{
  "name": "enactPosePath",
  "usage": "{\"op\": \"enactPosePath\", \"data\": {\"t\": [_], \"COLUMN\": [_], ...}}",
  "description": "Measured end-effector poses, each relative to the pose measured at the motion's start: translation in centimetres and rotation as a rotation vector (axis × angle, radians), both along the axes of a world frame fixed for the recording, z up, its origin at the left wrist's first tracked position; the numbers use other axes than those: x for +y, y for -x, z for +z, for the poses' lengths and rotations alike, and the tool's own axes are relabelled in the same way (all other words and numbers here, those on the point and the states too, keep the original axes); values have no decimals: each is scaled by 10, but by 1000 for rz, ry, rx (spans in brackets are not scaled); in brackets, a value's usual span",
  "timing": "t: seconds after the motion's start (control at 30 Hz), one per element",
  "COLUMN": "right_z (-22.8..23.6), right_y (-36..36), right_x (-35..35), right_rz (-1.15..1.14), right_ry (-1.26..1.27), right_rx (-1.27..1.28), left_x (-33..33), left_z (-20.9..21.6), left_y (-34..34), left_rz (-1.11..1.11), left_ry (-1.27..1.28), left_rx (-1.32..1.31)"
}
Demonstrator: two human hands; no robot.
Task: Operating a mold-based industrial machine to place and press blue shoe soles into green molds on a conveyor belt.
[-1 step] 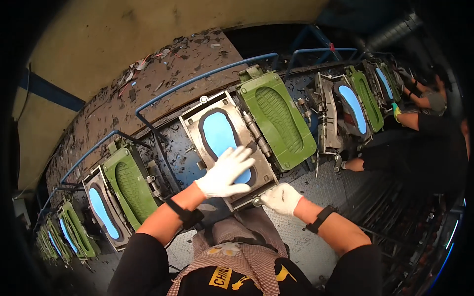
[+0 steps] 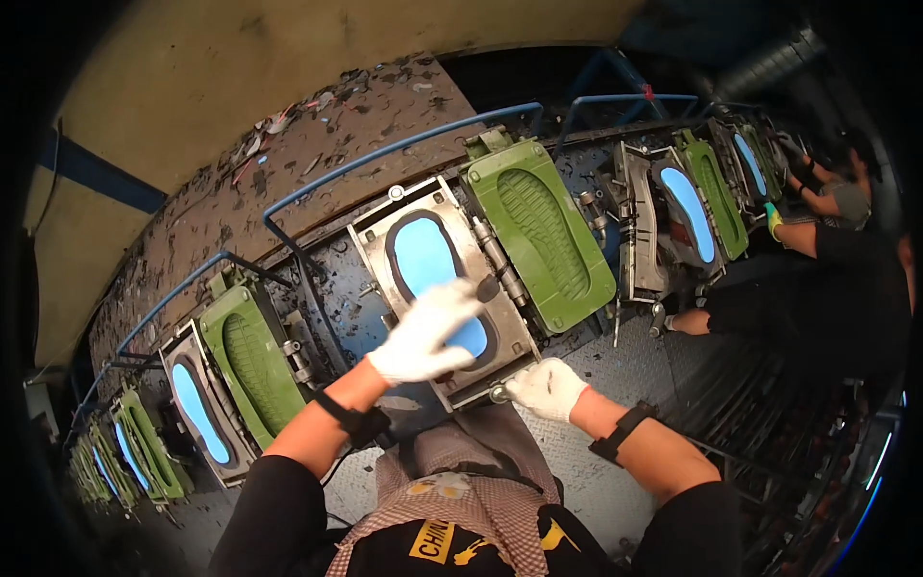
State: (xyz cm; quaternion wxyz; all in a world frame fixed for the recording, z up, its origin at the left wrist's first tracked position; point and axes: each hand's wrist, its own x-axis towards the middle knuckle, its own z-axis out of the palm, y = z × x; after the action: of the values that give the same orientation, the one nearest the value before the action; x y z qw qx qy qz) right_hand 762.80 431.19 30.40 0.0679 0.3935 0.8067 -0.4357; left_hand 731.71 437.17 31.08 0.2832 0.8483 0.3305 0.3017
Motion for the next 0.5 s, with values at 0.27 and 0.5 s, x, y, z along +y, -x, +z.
{"op": "enactPosePath", "data": {"t": [0.27,0.5], "right_z": [19,49], "right_y": [18,31], "right_x": [-2,68], "right_rz": [193,57], "right_ry": [-637,-279], "right_rx": [-47,8], "left_x": [-18,-150], "left_z": [-125,-89], "left_y": [53,40], "left_rz": [1076,1239], "left_ry": [1218,969], "left_rx": [-1479,-271]}}
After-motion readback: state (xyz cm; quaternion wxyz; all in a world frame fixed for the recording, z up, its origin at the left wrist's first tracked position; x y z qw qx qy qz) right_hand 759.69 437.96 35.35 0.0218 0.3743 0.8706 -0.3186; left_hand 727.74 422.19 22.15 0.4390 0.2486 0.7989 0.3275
